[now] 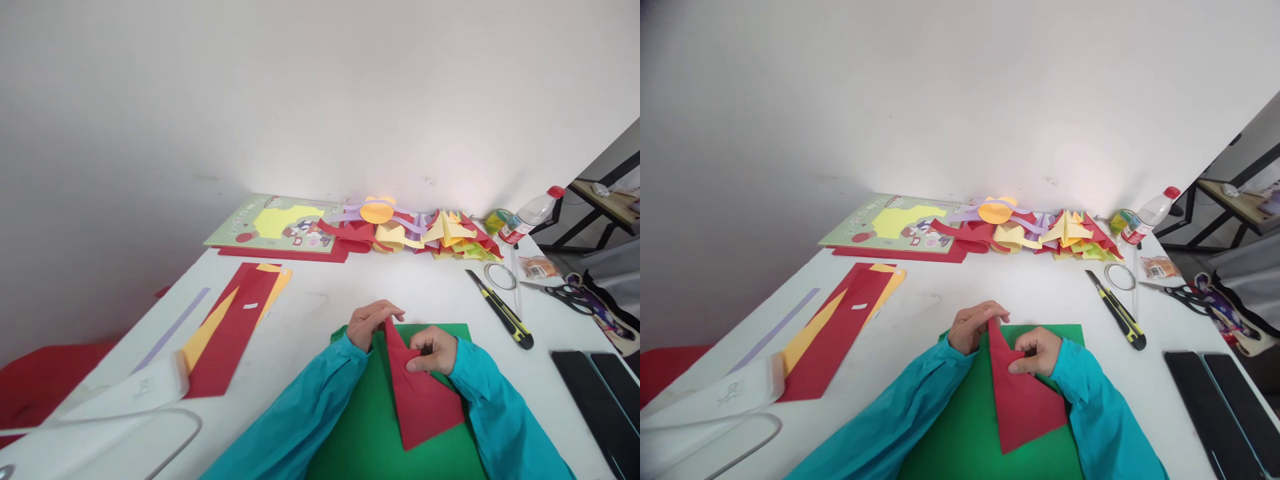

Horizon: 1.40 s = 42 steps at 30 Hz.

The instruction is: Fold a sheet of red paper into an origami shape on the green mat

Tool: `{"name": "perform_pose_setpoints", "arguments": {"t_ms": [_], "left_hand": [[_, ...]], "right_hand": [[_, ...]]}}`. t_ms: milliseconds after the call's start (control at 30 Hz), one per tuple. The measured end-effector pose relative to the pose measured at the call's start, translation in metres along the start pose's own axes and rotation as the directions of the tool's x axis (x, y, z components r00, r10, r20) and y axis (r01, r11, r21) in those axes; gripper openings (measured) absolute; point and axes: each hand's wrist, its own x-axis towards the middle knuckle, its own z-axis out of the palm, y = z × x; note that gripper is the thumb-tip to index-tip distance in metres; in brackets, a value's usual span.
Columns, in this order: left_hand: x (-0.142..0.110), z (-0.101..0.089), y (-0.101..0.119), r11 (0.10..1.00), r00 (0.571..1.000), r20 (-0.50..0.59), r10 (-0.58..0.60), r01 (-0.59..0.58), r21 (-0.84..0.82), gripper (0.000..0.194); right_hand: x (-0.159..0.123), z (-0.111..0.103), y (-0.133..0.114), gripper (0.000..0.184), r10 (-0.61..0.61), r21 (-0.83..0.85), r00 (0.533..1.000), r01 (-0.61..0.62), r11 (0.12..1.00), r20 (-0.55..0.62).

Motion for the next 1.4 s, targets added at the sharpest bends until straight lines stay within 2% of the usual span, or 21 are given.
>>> {"name": "perform_pose_setpoints", "arguments": {"t_ms": [133, 433, 633, 767, 900, 1000, 1233, 1400], "left_hand": [[0.0, -0.001, 0.0, 1.0, 1.0, 0.001, -0.005, 0.005, 0.0, 0.03], [-0.001, 0.003, 0.006, 0.986, 1.0, -0.006, -0.029, 0.027, -0.166, 0.027], [0.002, 0.0, 0.01, 0.979, 0.999, -0.006, -0.04, 0.037, -0.202, 0.03], [0.002, 0.001, 0.009, 0.973, 0.994, -0.078, -0.076, 0.057, -0.222, 0.036], [0.002, 0.002, 0.004, 0.978, 0.978, -0.186, -0.098, 0.06, -0.199, 0.027], [0.003, 0.002, 0.0, 0.971, 0.968, -0.223, -0.115, 0.063, -0.229, 0.023], [0.006, 0.003, -0.003, 0.921, 0.961, -0.221, -0.167, 0.072, -0.384, 0.022], [0.005, 0.003, -0.001, 0.871, 0.962, -0.164, -0.218, 0.115, -0.478, 0.021]], "right_hand": [[0.0, -0.001, 0.004, 0.043, -0.013, -0.005, 1.0, 0.013, 1.0, -0.002], [0.0, 0.0, 0.004, 0.043, -0.02, -0.014, 1.0, 0.02, 1.0, 0.008], [0.0, 0.0, 0.004, 0.043, -0.027, -0.046, 1.0, 0.028, 0.999, 0.011], [0.002, 0.0, 0.007, 0.043, -0.029, -0.037, 0.998, 0.027, 0.999, -0.048], [0.004, 0.0, 0.01, 0.043, -0.079, -0.086, 0.986, 0.067, 0.994, -0.148], [0.004, 0.001, 0.01, 0.044, -0.146, -0.141, 0.965, 0.117, 0.983, -0.22], [0.004, 0.005, 0.002, 0.036, -0.258, -0.274, 0.916, 0.174, 0.946, -0.307], [0.004, 0.009, -0.001, 0.028, -0.305, -0.343, 0.884, 0.18, 0.922, -0.355]]}}
